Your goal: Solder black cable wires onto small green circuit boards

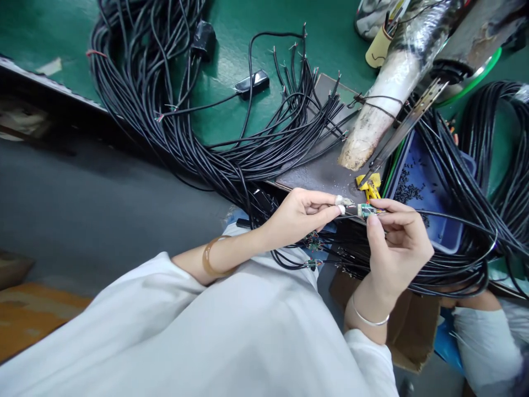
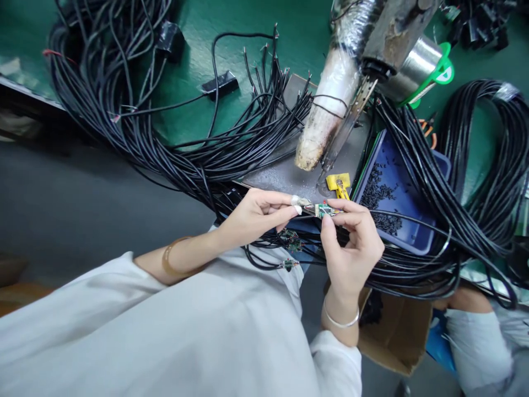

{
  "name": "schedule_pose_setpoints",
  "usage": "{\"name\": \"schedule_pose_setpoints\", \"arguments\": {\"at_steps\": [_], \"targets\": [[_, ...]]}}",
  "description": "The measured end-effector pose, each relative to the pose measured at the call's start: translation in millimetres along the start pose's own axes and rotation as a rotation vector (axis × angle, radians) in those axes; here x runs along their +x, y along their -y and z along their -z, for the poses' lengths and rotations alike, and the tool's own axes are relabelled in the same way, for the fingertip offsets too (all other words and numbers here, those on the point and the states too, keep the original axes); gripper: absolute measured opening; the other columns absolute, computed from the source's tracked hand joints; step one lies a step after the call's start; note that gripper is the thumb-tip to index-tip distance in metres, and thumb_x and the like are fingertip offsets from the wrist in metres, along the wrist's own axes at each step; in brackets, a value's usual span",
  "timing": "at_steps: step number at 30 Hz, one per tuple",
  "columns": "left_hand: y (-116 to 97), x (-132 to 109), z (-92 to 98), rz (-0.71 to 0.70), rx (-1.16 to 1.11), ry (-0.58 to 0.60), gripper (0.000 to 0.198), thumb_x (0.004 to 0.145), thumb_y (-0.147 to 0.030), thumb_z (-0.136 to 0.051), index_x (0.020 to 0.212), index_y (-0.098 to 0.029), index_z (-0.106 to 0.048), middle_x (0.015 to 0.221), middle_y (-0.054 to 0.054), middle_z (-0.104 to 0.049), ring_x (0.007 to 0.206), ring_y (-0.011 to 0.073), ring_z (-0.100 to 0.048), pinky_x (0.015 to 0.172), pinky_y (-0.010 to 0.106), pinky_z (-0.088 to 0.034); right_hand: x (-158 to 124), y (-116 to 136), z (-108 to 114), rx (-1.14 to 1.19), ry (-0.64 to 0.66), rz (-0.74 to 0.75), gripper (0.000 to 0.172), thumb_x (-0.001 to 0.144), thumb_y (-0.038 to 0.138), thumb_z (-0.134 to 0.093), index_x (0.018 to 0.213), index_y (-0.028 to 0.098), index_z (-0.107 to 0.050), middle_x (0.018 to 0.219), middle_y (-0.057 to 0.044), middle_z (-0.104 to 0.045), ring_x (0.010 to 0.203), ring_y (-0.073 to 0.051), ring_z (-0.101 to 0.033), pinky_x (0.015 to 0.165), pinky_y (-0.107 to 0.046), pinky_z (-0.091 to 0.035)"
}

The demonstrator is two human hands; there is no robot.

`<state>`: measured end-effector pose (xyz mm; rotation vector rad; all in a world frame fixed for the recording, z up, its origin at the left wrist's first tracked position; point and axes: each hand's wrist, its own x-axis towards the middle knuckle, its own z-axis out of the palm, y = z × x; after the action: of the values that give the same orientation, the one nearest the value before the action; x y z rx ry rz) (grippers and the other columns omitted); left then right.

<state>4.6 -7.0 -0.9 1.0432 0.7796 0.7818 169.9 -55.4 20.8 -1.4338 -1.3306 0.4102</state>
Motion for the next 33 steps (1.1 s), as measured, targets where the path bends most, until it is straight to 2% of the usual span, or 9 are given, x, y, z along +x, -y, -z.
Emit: {"name": "schedule_pose_setpoints", "arguments": {"at_steps": [3,7,9,12,16,23,26,30,33], "targets": [[-7.2,5.1,0.8,0.018,-0.024,0.008,0.012,0.083,-0.024,-0.069,0.079,-0.012,-0.068,0.059,-0.003,-0.058,0.048,0.0040,-0.043,0.046,0.017,-0.033,0.2,-1.9,-1.0,-0.021,0.019,0.005,0.012,0.084,0.019,-0.074,0.080,0.019,-0.062,0.099,-0.005,-0.072,0.093,-0.017,-0.070,0.074,-0.030,-0.058],[-10.6,9.0,-0.3,0.017,-0.028,0.046,0.023,0.086,-0.025,-0.066,0.067,-0.013,-0.061,0.054,-0.004,-0.051,0.047,0.0034,-0.037,0.045,0.018,-0.028,-0.3,-5.0,-2.3,-0.017,0.032,0.013,0.011,0.084,0.020,-0.073,0.081,0.019,-0.062,0.102,-0.006,-0.072,0.095,-0.019,-0.071,0.083,-0.037,-0.058],[-8.6,9.3,-1.3,0.000,-0.020,0.051,0.025,0.087,-0.027,-0.065,0.068,-0.013,-0.061,0.054,-0.005,-0.047,0.049,0.0040,-0.035,0.045,0.019,-0.026,-0.8,-6.3,-3.5,-0.004,0.028,0.021,0.011,0.085,0.019,-0.073,0.081,0.019,-0.062,0.102,-0.006,-0.073,0.096,-0.020,-0.071,0.086,-0.038,-0.058],[-4.4,9.7,-2.6,-0.020,-0.002,0.030,0.024,0.087,-0.032,-0.065,0.074,-0.012,-0.064,0.058,-0.005,-0.043,0.052,0.0050,-0.033,0.046,0.021,-0.024,-1.0,-7.5,-5.3,-0.002,0.029,0.021,0.011,0.085,0.019,-0.072,0.081,0.019,-0.062,0.103,-0.006,-0.073,0.096,-0.019,-0.071,0.080,-0.034,-0.057],[-1.4,13.8,-3.7,-0.070,0.019,0.003,0.025,0.084,-0.032,-0.068,0.069,-0.013,-0.062,0.064,-0.003,-0.044,0.057,0.0066,-0.036,0.051,0.022,-0.027,0.1,-8.8,-6.5,-0.015,0.039,0.023,0.011,0.086,0.020,-0.071,0.081,0.019,-0.061,0.101,-0.006,-0.073,0.095,-0.019,-0.070,0.074,-0.031,-0.057],[4.5,22.5,-4.1,-0.194,0.081,-0.088,0.019,0.078,-0.021,-0.067,0.062,-0.014,-0.060,0.068,-0.003,-0.043,0.062,0.0080,-0.040,0.056,0.024,-0.031,1.9,-11.8,-9.2,-0.017,0.060,0.048,0.013,0.086,0.021,-0.070,0.078,0.020,-0.060,0.098,-0.005,-0.072,0.098,-0.020,-0.070,0.085,-0.038,-0.057],[5.0,22.3,-4.5,-0.202,0.073,-0.080,0.019,0.079,-0.020,-0.066,0.063,-0.014,-0.060,0.068,-0.003,-0.043,0.061,0.0078,-0.039,0.056,0.024,-0.030,2.0,-12.7,-9.5,-0.004,0.049,0.042,0.012,0.085,0.019,-0.071,0.079,0.020,-0.061,0.099,-0.005,-0.072,0.097,-0.020,-0.070,0.084,-0.037,-0.057],[2.3,20.7,-4.2,-0.168,0.058,-0.042,0.028,0.081,-0.024,-0.066,0.058,-0.014,-0.055,0.066,-0.003,-0.042,0.060,0.0074,-0.037,0.055,0.024,-0.029,1.9,-13.2,-8.5,0.014,0.046,0.006,0.011,0.085,0.020,-0.072,0.081,0.019,-0.062,0.101,-0.006,-0.073,0.095,-0.019,-0.070,0.074,-0.032,-0.056],[1.2,20.5,-3.6,-0.153,0.051,-0.044,0.029,0.081,-0.026,-0.066,0.058,-0.014,-0.055,0.066,-0.003,-0.042,0.060,0.0076,-0.037,0.055,0.024,-0.029,1.8,-12.9,-8.4,0.015,0.058,0.003,0.011,0.085,0.020,-0.072,0.081,0.019,-0.062,0.102,-0.006,-0.073,0.094,-0.019,-0.070,0.074,-0.032,-0.056]]}}
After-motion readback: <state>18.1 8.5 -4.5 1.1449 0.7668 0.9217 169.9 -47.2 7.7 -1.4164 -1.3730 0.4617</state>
